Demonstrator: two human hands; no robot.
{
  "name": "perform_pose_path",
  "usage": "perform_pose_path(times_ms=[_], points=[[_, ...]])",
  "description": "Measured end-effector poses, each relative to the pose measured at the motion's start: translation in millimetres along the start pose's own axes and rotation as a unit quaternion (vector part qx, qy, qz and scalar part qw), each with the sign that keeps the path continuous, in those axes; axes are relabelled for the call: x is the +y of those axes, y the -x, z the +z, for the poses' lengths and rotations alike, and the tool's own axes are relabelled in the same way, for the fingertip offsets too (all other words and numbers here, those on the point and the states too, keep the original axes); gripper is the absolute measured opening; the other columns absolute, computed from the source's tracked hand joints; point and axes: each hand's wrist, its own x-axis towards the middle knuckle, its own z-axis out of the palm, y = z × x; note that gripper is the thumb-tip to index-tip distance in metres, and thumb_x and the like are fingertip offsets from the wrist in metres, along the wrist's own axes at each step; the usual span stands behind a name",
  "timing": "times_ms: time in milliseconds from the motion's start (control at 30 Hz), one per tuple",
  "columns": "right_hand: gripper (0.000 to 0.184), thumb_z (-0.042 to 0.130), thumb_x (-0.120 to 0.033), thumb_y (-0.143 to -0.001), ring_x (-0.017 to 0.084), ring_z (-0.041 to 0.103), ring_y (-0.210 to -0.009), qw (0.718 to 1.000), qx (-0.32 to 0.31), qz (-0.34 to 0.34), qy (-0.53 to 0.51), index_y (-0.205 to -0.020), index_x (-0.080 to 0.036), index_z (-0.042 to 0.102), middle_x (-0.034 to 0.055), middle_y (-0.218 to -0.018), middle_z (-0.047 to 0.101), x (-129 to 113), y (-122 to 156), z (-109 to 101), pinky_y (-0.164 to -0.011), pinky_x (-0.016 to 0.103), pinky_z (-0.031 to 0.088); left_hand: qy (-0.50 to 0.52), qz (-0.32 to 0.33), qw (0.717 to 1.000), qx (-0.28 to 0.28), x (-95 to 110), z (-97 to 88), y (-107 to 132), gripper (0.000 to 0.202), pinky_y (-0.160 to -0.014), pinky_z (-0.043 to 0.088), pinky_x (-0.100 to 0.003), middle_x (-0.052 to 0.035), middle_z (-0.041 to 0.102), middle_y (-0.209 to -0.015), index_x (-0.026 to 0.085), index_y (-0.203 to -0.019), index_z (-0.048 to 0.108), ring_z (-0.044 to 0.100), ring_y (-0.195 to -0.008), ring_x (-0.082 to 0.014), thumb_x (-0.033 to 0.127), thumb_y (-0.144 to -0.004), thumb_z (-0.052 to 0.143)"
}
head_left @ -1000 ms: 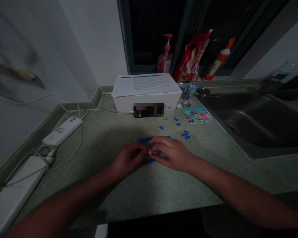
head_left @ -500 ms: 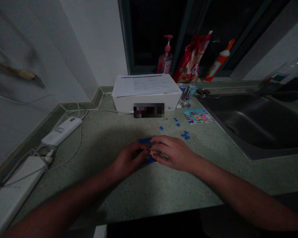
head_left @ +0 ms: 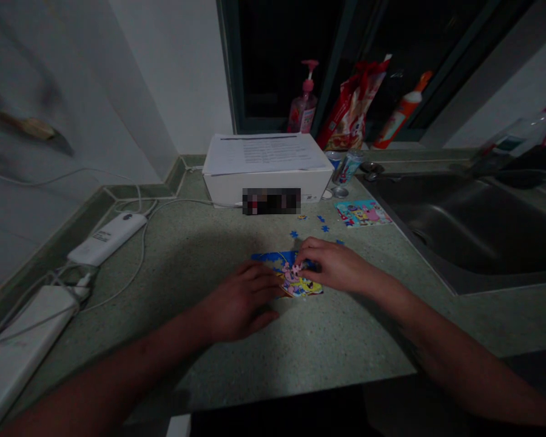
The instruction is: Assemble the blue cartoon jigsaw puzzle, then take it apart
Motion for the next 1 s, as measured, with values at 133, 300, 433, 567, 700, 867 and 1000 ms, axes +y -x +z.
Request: perform_pose_path(times_ms=[133, 300, 433, 567, 700, 867, 1000], points=[[0.011, 0.074, -0.021, -0.091, 0.019, 0.069, -0.094, 1.0, -0.001, 0.003, 0.01, -0.102, -0.025, 0.076, 0.0033, -0.105, 0.07, -1.2, 0.3, 1.7, -0.08, 0.031, 0.053, -0.001, 0.005, 1.0, -0.011, 0.7, 0.3, 0.7, 0.038, -0.121, 0.036, -0.054, -0.0096, 0.071, -0.137, 0.023, -0.136, 0.062, 0.059, -0.134, -0.0293, 0.034, -0.1, 0.064], [0.012, 0.076, -0.022, -0.09, 0.019, 0.069, -0.092, 1.0, 0.002, 0.002, 0.026, -0.102, -0.024, 0.076, 0.0034, -0.104, 0.07, -2.6, 0.3, 3.1, -0.079, 0.031, 0.053, 0.008, 0.001, 1.0, -0.026, 0.4, 0.9, 0.8, 0.039, -0.125, 0.03, -0.055, -0.0086, 0.071, -0.138, 0.024, -0.136, 0.062, 0.059, -0.136, -0.0289, 0.037, -0.099, 0.066], [0.012, 0.075, -0.022, -0.091, 0.019, 0.069, -0.092, 0.999, -0.005, 0.005, 0.034, -0.103, -0.024, 0.076, 0.0034, -0.105, 0.069, -4.8, 0.0, 2.7, -0.079, 0.031, 0.052, 0.005, 0.001, 0.999, -0.032, 0.4, 1.9, 0.9, 0.039, -0.126, 0.029, -0.054, -0.0087, 0.071, -0.138, 0.024, -0.137, 0.061, 0.057, -0.138, -0.029, 0.038, -0.1, 0.064], [0.013, 0.076, -0.024, -0.091, 0.019, 0.069, -0.091, 0.999, 0.001, 0.0, 0.036, -0.104, -0.025, 0.076, 0.0029, -0.104, 0.069, -4.7, 0.0, 2.6, -0.076, 0.03, 0.052, 0.006, 0.001, 1.0, -0.027, 0.5, 1.8, 1.0, 0.039, -0.125, 0.03, -0.053, -0.0085, 0.071, -0.138, 0.025, -0.137, 0.062, 0.058, -0.137, -0.0287, 0.037, -0.1, 0.064], [0.012, 0.072, -0.025, -0.094, 0.019, 0.068, -0.094, 0.999, 0.015, -0.012, 0.027, -0.105, -0.025, 0.076, 0.0033, -0.106, 0.07, -3.8, 0.4, 3.2, -0.078, 0.031, 0.052, 0.002, 0.002, 1.0, -0.023, 0.3, 2.2, 1.6, 0.04, -0.126, 0.029, -0.054, -0.0085, 0.072, -0.137, 0.026, -0.138, 0.061, 0.058, -0.136, -0.0291, 0.038, -0.1, 0.065], [0.009, 0.069, -0.023, -0.097, 0.019, 0.068, -0.09, 0.999, 0.005, -0.02, 0.039, -0.098, -0.025, 0.078, 0.0031, -0.102, 0.07, -4.8, 0.0, 5.5, -0.076, 0.031, 0.051, 0.003, 0.003, 0.999, -0.045, 0.4, 2.3, 1.7, 0.041, -0.126, 0.028, -0.054, -0.0086, 0.071, -0.139, 0.024, -0.139, 0.061, 0.057, -0.138, -0.0296, 0.038, -0.1, 0.065], [0.009, 0.069, -0.023, -0.097, 0.018, 0.068, -0.089, 0.999, 0.015, -0.033, 0.04, -0.098, -0.026, 0.078, 0.0027, -0.101, 0.071, -6.6, -1.5, 7.5, -0.075, 0.03, 0.05, 0.01, 0.003, 0.999, -0.041, 1.0, 1.5, 1.1, 0.04, -0.126, 0.029, -0.054, -0.008, 0.072, -0.137, 0.026, -0.138, 0.062, 0.057, -0.138, -0.0292, 0.038, -0.1, 0.065]])
